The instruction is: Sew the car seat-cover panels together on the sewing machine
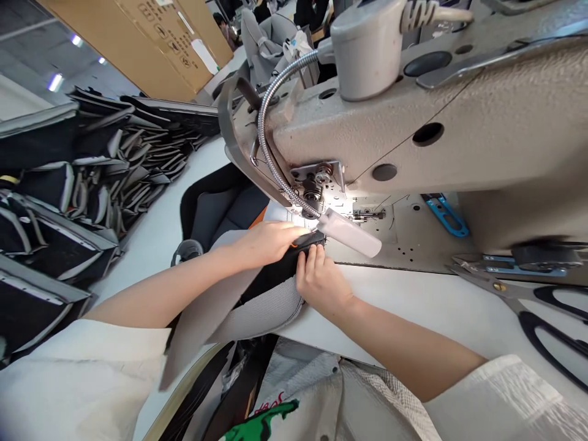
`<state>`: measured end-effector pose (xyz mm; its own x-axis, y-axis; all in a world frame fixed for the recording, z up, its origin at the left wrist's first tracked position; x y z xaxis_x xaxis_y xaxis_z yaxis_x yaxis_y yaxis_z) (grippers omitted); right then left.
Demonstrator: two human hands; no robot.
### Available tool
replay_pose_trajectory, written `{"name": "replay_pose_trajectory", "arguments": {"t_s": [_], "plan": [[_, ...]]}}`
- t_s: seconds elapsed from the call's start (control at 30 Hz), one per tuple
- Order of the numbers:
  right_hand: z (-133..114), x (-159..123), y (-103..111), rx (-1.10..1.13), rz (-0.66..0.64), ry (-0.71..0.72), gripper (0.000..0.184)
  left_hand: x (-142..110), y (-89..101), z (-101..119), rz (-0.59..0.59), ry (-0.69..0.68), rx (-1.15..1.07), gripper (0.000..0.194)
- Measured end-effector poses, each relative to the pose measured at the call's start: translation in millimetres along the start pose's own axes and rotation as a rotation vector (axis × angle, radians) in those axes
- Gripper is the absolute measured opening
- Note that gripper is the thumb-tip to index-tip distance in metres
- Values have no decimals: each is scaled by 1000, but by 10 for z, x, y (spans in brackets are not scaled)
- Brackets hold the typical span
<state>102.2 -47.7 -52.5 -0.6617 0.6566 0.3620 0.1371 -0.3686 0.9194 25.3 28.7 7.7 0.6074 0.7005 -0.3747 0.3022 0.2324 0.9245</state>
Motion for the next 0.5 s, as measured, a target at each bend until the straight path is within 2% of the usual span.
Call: {"name": "replay_pose_trajectory", "arguments": {"t_s": [0.03, 0.13, 0.23, 0.43, 0.5], "plan": [[7, 11, 0, -7, -3, -10, 35, 26, 24, 59, -12, 24, -33, 25], [52, 43, -17, -19, -28, -35, 36, 118, 36, 182, -63, 74, -84, 28], [108, 67, -37, -27, -22, -32, 35, 204, -8, 197, -98, 65, -106, 29], [189, 72, -78, -5, 12, -54, 34, 250, -89, 115, 4, 112, -130, 23], [199, 66, -87, 6, 5, -37, 34, 245, -106, 66, 63, 105, -198, 22]]}}
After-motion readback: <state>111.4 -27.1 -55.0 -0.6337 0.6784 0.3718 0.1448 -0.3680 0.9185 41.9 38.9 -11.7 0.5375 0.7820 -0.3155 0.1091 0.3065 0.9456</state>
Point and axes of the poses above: each hand's wrist, its own x-axis towards the middle knuckle, its own y-axis out of the back of the hand, z = x × y, the point moved 5 cm from there along x, towards the middle knuckle, and after that the axes turned 6 degrees about -z, right-handed, at the moved point
